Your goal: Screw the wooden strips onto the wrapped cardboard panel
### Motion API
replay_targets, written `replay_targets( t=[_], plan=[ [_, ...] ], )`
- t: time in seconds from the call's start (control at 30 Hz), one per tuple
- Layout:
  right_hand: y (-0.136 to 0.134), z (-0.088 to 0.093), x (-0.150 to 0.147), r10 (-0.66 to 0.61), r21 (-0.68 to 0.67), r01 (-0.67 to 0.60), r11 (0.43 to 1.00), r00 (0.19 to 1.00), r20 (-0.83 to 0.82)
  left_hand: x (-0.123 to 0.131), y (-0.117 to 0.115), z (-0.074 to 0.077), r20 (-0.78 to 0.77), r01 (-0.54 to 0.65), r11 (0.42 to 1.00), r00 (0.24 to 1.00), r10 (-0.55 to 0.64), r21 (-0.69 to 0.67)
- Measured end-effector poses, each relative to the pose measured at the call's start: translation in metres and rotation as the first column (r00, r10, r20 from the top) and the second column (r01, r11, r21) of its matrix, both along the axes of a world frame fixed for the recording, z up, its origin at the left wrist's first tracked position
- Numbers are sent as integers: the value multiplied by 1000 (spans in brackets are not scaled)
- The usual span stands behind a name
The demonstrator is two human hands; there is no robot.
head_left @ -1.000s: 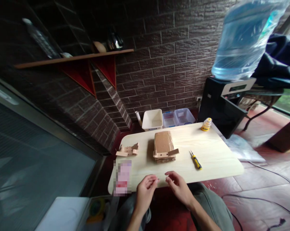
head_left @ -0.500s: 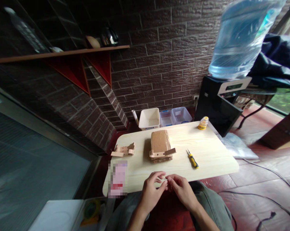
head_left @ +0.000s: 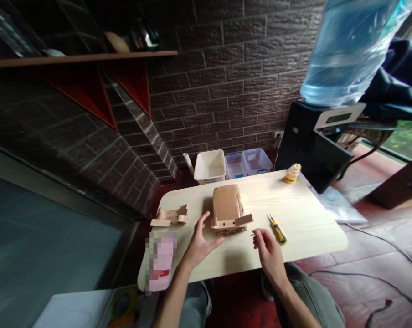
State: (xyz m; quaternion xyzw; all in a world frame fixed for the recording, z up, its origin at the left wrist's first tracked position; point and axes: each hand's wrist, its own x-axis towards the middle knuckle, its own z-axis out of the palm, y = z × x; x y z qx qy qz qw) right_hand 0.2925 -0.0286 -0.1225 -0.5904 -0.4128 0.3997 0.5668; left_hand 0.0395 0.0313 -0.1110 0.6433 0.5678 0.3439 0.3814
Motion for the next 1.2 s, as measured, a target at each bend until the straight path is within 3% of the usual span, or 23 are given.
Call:
replay_targets(
  t=[0.1, 0.2, 0.3, 0.4, 0.57, 0.7, 0.77, 0.83, 1.0, 1.2],
  plan=[
    [9, 23, 10, -80, 68, 75, 995, 995, 66, 14, 15, -7, 46, 28, 996, 998, -32, 81],
    [28, 58, 20, 72, 145, -97, 985, 983, 170, 22, 26, -13, 98, 61, 995, 993, -69, 80],
    [53, 97, 19, 227, 179, -303, 936, 909, 348, 25, 34, -19, 202, 69, 996, 976, -78, 50],
    [78, 119, 9, 328, 158, -439, 884, 826, 458, 22, 38, -24, 235, 72, 997, 969, -78, 35],
    [115, 104, -6, 420, 50, -555, 830, 682, 599, 15, 44, -29, 152, 92, 994, 983, -101, 66],
    [136, 90, -9, 493, -87, -634, 769, 500, 712, 14, 47, -35, 133, 83, 993, 987, -93, 82],
    [142, 88, -9, 493, -118, -665, 738, 411, 766, 16, 47, -38, 147, 69, 994, 986, -80, 80],
    [142, 86, -8, 466, -141, -653, 744, 357, 810, 17, 46, -40, 146, 64, 995, 986, -75, 79],
    [133, 74, 0, 484, -231, -555, 799, 366, 795, 17, 45, -42, 171, 55, 997, 983, -64, 59],
    [132, 70, 1, 562, -247, -605, 757, 410, 718, 16, 46, -40, 160, 58, 997, 985, -64, 42]
  ],
)
